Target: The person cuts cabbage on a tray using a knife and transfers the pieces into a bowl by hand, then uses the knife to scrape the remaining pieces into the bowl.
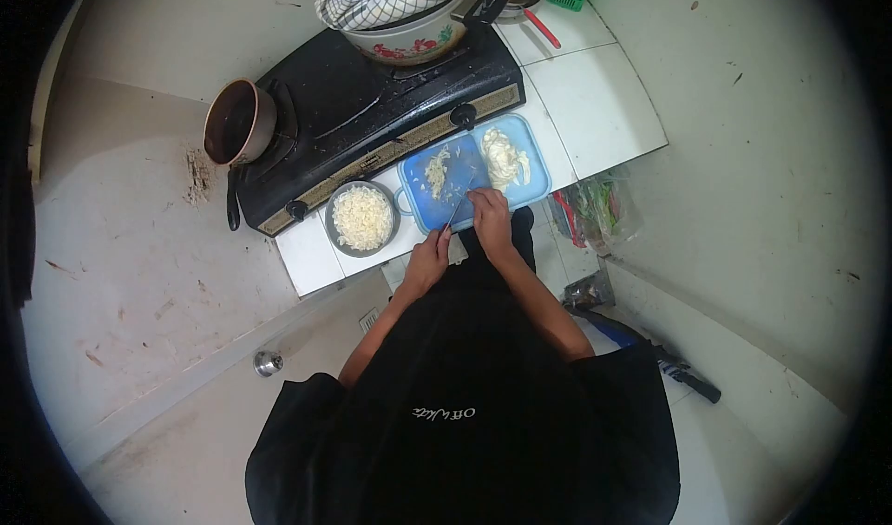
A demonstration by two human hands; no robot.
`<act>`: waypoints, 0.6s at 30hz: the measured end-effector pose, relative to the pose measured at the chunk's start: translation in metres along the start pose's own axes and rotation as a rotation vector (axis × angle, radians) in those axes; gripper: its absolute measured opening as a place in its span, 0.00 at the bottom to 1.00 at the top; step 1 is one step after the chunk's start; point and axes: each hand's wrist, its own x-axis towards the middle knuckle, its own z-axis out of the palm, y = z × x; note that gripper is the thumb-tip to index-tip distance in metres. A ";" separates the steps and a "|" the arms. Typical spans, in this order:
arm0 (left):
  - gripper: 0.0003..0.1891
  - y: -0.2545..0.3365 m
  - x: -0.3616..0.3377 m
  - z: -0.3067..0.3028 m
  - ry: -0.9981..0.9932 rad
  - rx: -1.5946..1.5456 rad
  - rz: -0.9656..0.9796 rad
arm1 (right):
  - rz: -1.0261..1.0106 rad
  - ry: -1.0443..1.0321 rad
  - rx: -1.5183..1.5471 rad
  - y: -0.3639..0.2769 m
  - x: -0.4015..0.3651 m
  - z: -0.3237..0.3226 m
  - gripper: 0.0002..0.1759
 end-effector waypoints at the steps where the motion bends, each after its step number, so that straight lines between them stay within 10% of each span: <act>1: 0.20 0.000 0.000 0.000 0.003 -0.001 -0.002 | -0.001 -0.005 -0.009 0.001 -0.001 0.001 0.11; 18: 0.18 0.005 0.012 0.013 0.133 0.141 -0.017 | -0.114 0.031 -0.125 -0.003 -0.006 -0.001 0.12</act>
